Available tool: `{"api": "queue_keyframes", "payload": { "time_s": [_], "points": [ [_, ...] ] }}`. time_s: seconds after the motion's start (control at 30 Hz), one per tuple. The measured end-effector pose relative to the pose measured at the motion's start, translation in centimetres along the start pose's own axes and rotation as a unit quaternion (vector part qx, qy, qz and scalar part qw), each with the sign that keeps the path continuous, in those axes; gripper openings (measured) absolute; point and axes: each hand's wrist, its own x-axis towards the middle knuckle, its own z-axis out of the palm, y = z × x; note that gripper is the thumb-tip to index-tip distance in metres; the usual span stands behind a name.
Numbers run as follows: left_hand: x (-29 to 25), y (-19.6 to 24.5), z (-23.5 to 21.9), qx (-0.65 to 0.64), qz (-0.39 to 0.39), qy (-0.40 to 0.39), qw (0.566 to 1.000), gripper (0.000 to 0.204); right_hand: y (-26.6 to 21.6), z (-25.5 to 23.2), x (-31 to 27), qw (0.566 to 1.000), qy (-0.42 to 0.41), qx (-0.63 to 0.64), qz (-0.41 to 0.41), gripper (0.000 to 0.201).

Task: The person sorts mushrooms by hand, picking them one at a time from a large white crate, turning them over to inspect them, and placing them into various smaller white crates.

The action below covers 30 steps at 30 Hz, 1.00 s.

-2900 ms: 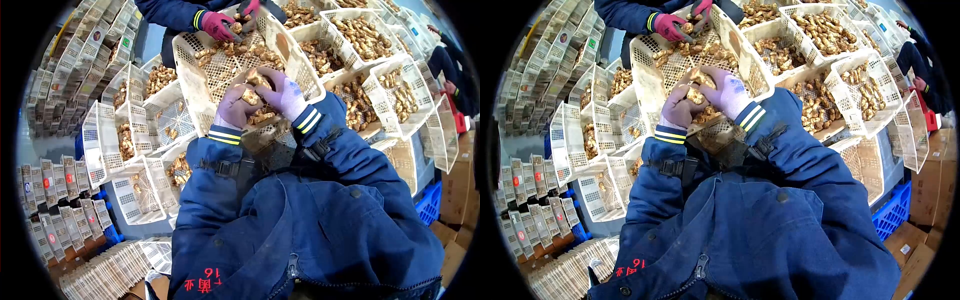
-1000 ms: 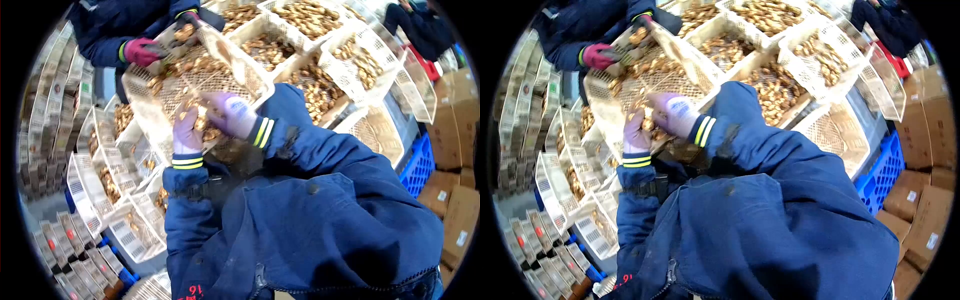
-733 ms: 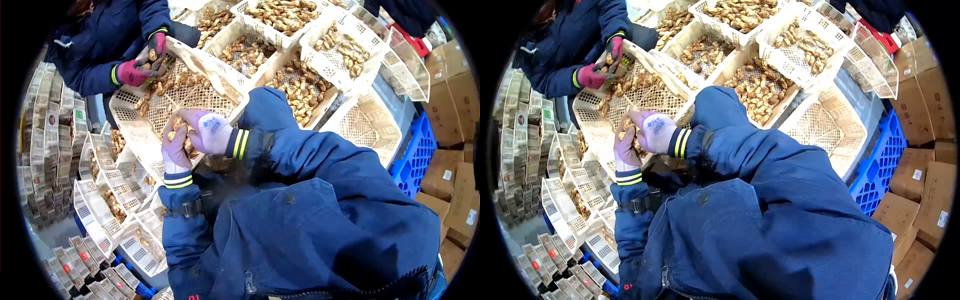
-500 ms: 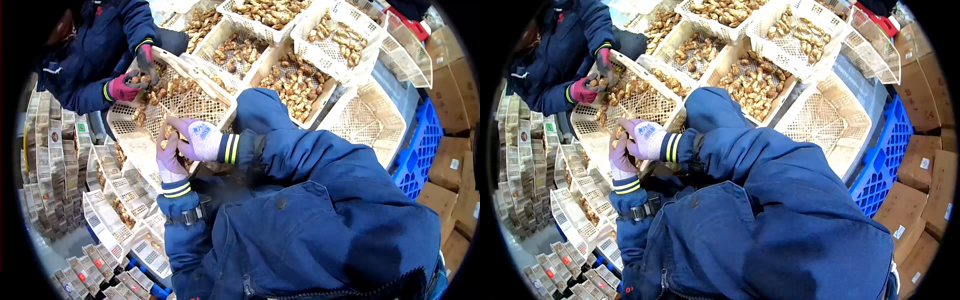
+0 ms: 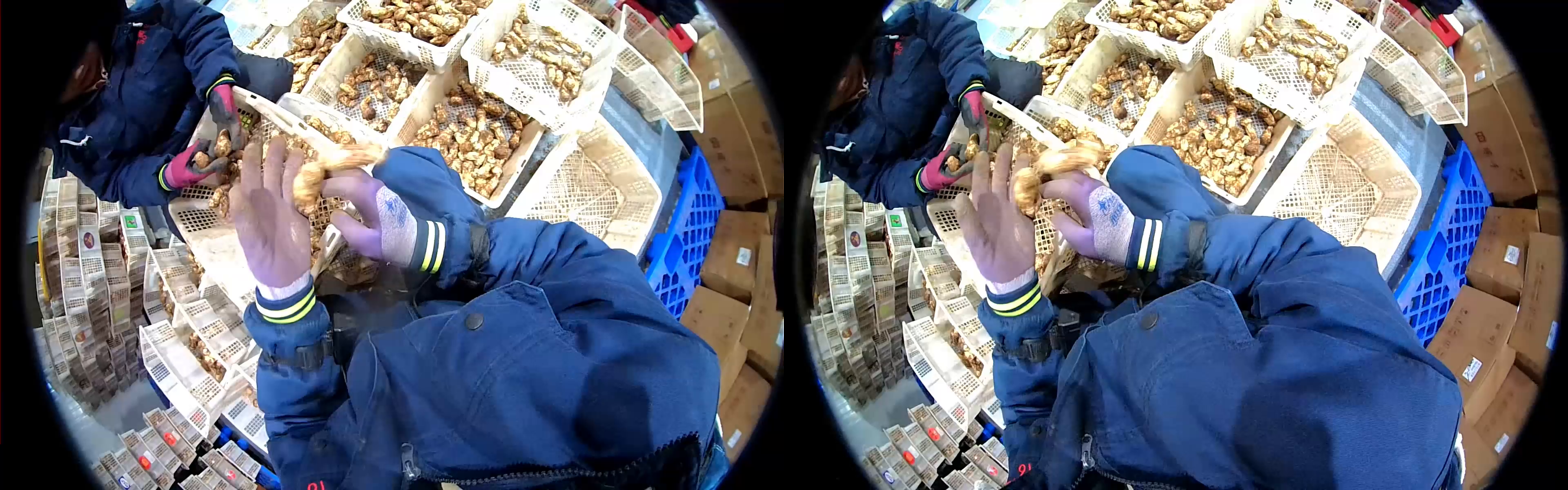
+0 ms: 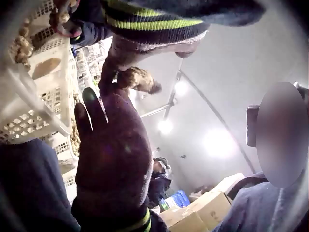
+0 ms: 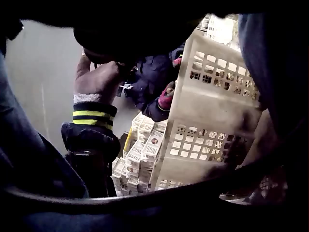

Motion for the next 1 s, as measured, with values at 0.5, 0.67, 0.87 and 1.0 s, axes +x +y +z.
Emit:
{"api": "queue_keyframes", "payload": {
  "time_s": [0.5, 0.67, 0.87, 1.0],
  "points": [
    [0.2, -4.6, 2.5, 0.206, -0.075, -0.131, 0.967, 0.063, -0.8, -6.2, 2.0, 0.986, -0.002, -0.157, 0.062, 0.031],
    [-0.4, 0.0, -2.5, 0.321, -0.038, -0.005, 0.946, 0.049, 5.5, -6.5, 0.8, 0.846, 0.15, 0.438, 0.265, 0.03],
    [-1.8, 9.1, -12.4, 0.276, -0.045, 0.232, 0.932, 0.051, -0.4, -4.4, 4.1, 0.983, 0.022, 0.035, 0.181, 0.027],
    [-2.2, 13.7, -13.2, 0.415, -0.129, 0.202, 0.878, 0.05, 2.2, -3.2, 6.5, 0.984, -0.073, -0.162, 0.019, 0.026]
  ]
}}
